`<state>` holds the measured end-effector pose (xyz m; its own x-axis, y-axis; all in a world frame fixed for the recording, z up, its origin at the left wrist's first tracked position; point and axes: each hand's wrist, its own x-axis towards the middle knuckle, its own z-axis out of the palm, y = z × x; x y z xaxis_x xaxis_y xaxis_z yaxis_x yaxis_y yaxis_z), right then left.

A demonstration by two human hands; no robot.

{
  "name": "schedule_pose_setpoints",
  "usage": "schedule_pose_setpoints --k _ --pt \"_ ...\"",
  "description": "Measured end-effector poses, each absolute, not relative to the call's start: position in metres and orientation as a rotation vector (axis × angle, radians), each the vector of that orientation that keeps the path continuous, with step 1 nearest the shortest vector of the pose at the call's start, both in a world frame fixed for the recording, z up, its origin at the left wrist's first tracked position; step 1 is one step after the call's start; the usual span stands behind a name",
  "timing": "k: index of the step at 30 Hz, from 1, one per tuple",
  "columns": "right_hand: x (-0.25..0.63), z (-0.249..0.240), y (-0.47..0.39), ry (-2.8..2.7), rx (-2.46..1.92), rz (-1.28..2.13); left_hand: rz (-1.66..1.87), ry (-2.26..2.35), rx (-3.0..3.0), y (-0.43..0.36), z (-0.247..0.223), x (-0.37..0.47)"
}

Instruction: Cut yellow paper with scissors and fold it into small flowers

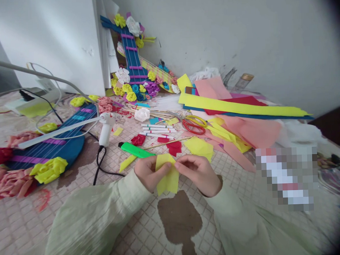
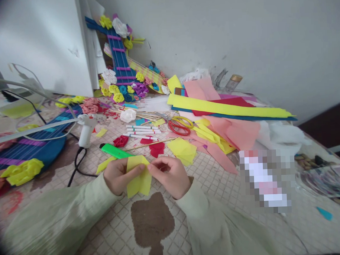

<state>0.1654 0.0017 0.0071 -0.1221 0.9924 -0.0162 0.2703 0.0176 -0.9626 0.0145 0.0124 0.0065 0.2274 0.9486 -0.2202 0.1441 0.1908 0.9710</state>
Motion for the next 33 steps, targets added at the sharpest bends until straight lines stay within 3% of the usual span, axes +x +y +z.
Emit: schedule_pose_setpoints --k 21,33 --pt "0.1654 0.0066 0.0037 -1.354 -1.319 1.362 0.96 1.008 1.223 0.0125 -0.0011 0.0154" --pt "0.1645 0.0055 0.0019 -1.32 -1.335 1.269 0.778 0.925 1.091 0.008 -0.0031 0.0184"
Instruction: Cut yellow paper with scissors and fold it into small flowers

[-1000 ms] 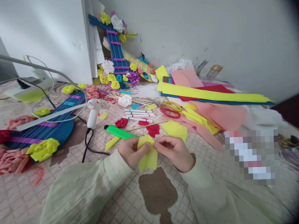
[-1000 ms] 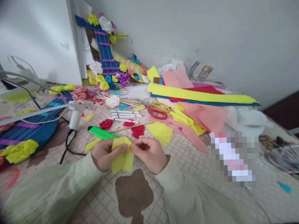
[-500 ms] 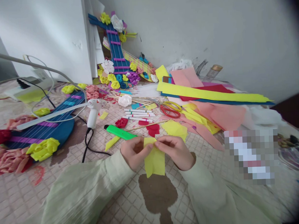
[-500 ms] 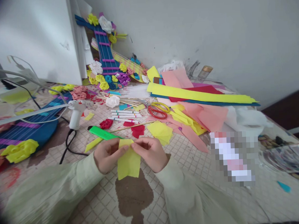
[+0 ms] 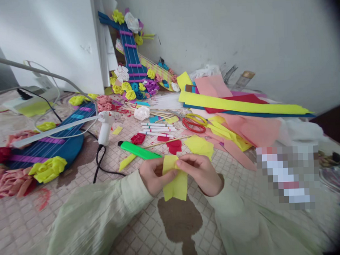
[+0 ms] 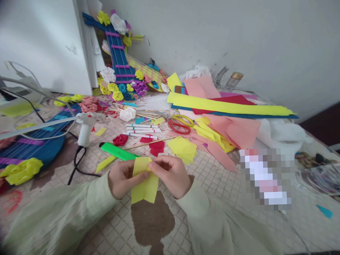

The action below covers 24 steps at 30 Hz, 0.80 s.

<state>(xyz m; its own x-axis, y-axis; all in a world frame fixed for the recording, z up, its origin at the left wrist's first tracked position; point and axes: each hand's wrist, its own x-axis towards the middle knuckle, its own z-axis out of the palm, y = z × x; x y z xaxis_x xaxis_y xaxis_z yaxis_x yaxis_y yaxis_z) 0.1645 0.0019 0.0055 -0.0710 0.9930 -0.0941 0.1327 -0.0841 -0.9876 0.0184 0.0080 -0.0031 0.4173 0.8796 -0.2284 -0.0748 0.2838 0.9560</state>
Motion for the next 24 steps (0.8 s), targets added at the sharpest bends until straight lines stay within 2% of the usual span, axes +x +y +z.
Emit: schedule_pose_setpoints --k 24 --pt "0.1632 0.0041 0.0008 -1.349 -1.316 1.205 0.782 0.973 1.2 0.0077 -0.0067 0.0182"
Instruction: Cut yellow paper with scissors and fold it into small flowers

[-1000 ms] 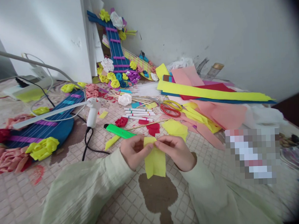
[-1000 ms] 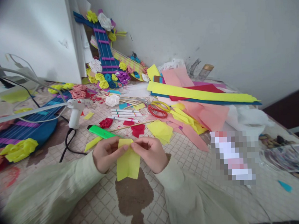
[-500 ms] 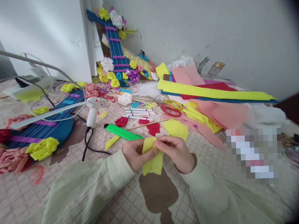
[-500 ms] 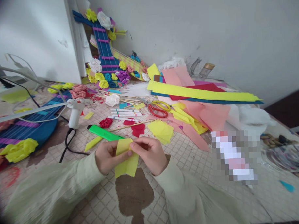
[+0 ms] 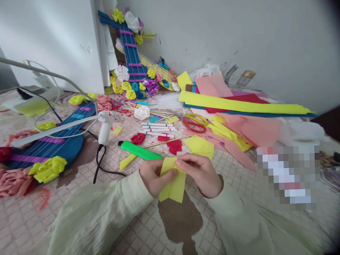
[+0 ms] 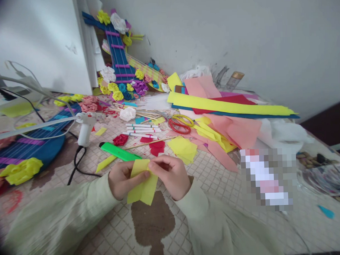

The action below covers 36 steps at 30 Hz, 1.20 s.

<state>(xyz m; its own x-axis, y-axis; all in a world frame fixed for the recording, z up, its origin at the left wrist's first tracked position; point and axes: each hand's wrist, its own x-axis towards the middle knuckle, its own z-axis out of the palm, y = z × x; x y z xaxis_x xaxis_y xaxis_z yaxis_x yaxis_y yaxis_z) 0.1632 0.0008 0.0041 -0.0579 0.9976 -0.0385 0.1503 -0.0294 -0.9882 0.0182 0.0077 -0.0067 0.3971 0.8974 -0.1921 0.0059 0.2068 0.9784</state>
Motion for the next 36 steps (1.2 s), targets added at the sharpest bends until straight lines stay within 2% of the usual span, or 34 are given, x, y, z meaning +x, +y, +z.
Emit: schedule_pose_setpoints --k 28,36 --pt "0.1632 0.0052 0.0012 -1.465 -1.281 1.189 0.778 0.942 1.146 0.0075 -0.0005 0.019" --pt "0.1645 0.0074 0.0021 -1.346 -1.315 1.368 1.127 0.971 1.262 0.0129 -0.0032 0.0132"
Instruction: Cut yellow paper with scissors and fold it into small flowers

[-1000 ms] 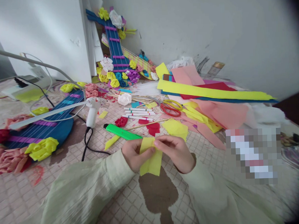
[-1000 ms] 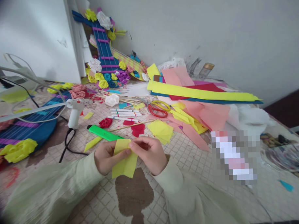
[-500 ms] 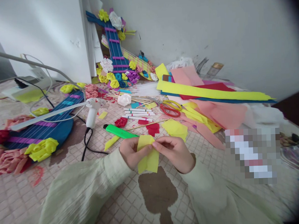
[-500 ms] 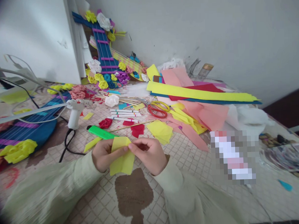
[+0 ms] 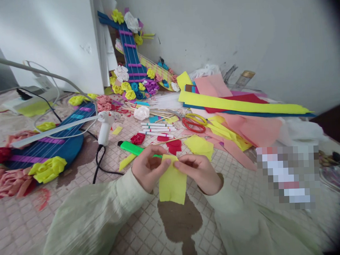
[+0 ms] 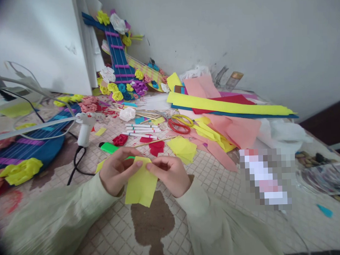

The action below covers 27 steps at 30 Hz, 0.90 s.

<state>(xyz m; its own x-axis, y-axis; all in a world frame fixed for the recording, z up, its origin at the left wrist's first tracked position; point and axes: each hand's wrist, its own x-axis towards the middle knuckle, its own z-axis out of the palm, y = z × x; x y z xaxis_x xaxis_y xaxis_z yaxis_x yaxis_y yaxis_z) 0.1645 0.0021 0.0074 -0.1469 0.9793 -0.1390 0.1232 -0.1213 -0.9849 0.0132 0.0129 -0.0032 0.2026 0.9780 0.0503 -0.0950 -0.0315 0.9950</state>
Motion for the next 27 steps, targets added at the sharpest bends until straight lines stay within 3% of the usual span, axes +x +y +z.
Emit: schedule_pose_setpoints --k 11,27 --pt "0.1649 0.0082 0.0026 -1.344 -1.278 1.362 1.206 0.866 1.721 0.0114 -0.0009 0.0116" --pt "0.1635 0.0073 0.0022 -1.338 -1.266 1.355 1.084 0.86 1.183 0.0119 -0.0042 0.0199"
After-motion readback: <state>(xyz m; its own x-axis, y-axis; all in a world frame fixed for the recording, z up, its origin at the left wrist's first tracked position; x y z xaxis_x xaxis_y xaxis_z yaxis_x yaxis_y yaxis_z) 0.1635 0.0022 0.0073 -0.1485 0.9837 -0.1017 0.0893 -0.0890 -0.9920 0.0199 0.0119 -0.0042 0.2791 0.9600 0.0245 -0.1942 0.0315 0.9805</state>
